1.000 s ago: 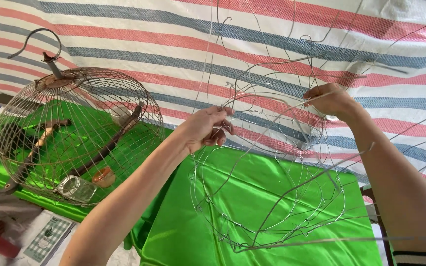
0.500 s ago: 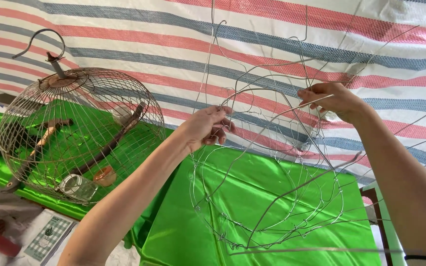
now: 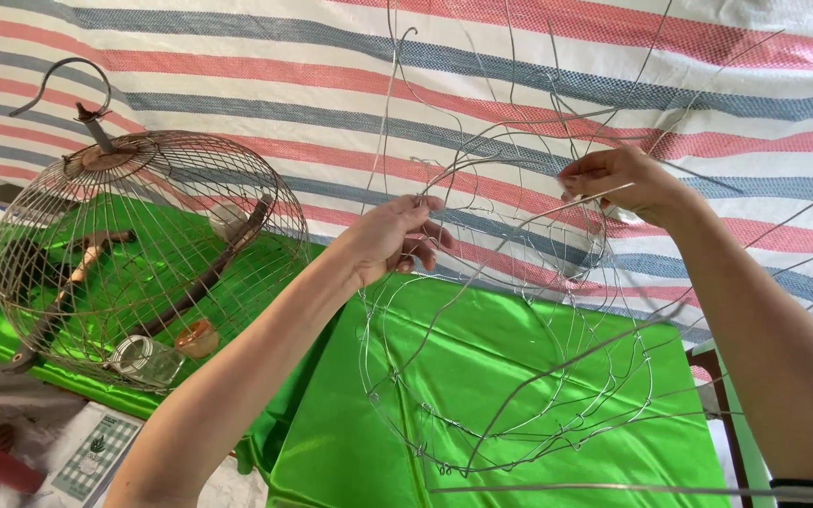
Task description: Inspecting and adjusting the joints of a wire frame structure to ensure they are secure and properly aligned.
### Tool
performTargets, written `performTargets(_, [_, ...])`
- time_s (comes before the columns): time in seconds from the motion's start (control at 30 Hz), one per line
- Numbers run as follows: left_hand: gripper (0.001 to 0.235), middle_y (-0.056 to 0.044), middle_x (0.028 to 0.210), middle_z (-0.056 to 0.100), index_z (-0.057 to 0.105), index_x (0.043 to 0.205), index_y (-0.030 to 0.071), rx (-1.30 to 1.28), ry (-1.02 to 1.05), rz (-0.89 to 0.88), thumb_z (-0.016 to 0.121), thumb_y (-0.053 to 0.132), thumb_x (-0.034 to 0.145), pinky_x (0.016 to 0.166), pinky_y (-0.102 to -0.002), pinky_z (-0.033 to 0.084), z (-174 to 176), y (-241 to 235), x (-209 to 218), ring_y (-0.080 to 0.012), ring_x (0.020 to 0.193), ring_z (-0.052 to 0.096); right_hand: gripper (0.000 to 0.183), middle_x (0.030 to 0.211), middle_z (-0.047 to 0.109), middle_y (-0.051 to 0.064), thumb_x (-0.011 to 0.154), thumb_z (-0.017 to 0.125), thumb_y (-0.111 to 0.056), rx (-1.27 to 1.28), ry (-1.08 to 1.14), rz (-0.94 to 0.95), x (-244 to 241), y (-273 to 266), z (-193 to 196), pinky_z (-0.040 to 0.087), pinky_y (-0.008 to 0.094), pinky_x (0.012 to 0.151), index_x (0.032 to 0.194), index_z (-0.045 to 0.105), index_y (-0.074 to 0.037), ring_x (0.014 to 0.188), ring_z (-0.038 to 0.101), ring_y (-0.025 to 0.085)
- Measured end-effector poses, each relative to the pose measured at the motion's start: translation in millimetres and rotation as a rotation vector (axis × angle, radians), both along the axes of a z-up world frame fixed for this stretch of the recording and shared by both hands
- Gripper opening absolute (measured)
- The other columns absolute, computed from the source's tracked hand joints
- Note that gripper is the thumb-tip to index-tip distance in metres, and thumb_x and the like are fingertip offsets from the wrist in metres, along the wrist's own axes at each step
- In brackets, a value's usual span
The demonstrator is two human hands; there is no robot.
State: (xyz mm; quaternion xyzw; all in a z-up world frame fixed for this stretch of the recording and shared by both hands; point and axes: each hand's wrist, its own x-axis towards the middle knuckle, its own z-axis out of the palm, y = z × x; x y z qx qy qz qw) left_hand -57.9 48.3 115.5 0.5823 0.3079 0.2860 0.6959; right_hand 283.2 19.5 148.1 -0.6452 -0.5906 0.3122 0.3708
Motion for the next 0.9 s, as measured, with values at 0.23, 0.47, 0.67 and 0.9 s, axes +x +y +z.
performTargets(0.23, [0.039,-0.022,0.107,0.068,0.044,0.140,0.001,-0.004,-0.012,0.006,0.045,0.021,0.108,0.037,-0.022,0.042,-10.3,6.2,0.7,-0.0224,0.063,0.072,0.020,0.084,0.077,0.014,0.101,0.063,-0.007,0.085,-0.276,-0.064,23.2,32.9,-27.3,0.052,0.030,0.065,0.116,0.074,0.000,0.076,0.073,0.024])
performTargets(0.47, [0.033,-0.020,0.104,0.073,0.057,0.132,0.002,0.102,0.014,0.042,0.044,0.018,0.107,0.062,-0.030,0.060,-6.0,-5.8,-6.7,-0.0277,0.085,0.076,0.019,0.076,0.074,0.010,0.101,0.062,-0.009,0.258,-0.400,-0.149,33.3,45.9,-48.7,0.061,0.030,0.054,0.112,0.077,-0.008,0.068,0.071,0.021])
performTargets(0.67, [0.033,-0.018,0.101,0.075,0.062,0.130,0.003,0.186,0.044,0.052,0.043,0.019,0.108,0.069,-0.032,0.062,-6.1,-12.0,-9.3,-0.0259,0.087,0.076,0.017,0.073,0.075,0.003,0.105,0.064,-0.021,0.238,-0.547,-0.193,30.3,41.5,-56.1,0.058,0.037,0.069,0.115,0.078,-0.020,0.070,0.073,0.023])
performTargets(0.9, [0.034,-0.015,0.101,0.072,0.056,0.134,0.007,0.801,0.346,0.204,0.049,0.026,0.107,0.068,-0.036,0.062,-14.3,-17.7,-2.5,-0.0255,0.083,0.074,0.017,0.072,0.073,0.009,0.099,0.064,-0.010,0.285,-0.399,-0.178,22.8,29.7,-44.8,0.057,0.030,0.057,0.110,0.078,-0.011,0.059,0.070,0.019])
